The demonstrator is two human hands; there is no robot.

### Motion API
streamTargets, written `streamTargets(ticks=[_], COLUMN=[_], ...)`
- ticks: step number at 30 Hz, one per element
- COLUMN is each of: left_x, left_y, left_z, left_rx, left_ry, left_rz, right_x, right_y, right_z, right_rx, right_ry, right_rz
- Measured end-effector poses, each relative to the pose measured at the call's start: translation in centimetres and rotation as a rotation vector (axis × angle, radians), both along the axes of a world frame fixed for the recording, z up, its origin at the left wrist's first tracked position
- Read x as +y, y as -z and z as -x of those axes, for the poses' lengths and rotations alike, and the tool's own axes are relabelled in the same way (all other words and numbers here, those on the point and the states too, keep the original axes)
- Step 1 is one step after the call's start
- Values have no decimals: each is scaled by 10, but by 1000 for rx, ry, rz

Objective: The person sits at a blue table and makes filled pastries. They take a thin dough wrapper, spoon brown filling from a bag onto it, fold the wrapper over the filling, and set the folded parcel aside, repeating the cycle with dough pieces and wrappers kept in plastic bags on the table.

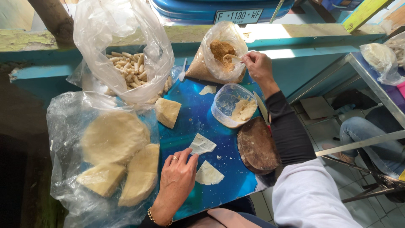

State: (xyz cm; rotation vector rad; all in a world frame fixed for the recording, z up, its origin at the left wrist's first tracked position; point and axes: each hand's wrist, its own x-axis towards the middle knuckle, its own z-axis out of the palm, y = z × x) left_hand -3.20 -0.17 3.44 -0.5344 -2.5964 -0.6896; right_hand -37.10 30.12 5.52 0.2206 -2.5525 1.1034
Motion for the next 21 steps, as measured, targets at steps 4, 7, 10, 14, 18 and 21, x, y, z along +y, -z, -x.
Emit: streamTargets(ticks=[4, 7, 10, 14, 18, 21], left_x=[-1, -1, -1, 0, 2, 5], left_y=[-6, -7, -5, 2, 11, 19], left_z=[-2, -5, -14, -33, -49, -56], left_rx=[24, 31, -28, -69, -22, 3], left_ry=[3, 22, 37, 52, 137, 202], left_rz=[-59, -128, -200, -275, -250, -174], right_x=[-5, -14, -24, -41, -46, -45], right_y=[-20, -21, -13, 11, 34, 45], right_z=[-82, -165, -245, -313, -342, -353], right_rx=[59, -43, -91, -50, 40, 89], right_ry=[-160, -332, -376, -390, -368, -336], right_rz=[5, 184, 83, -40, -70, -97])
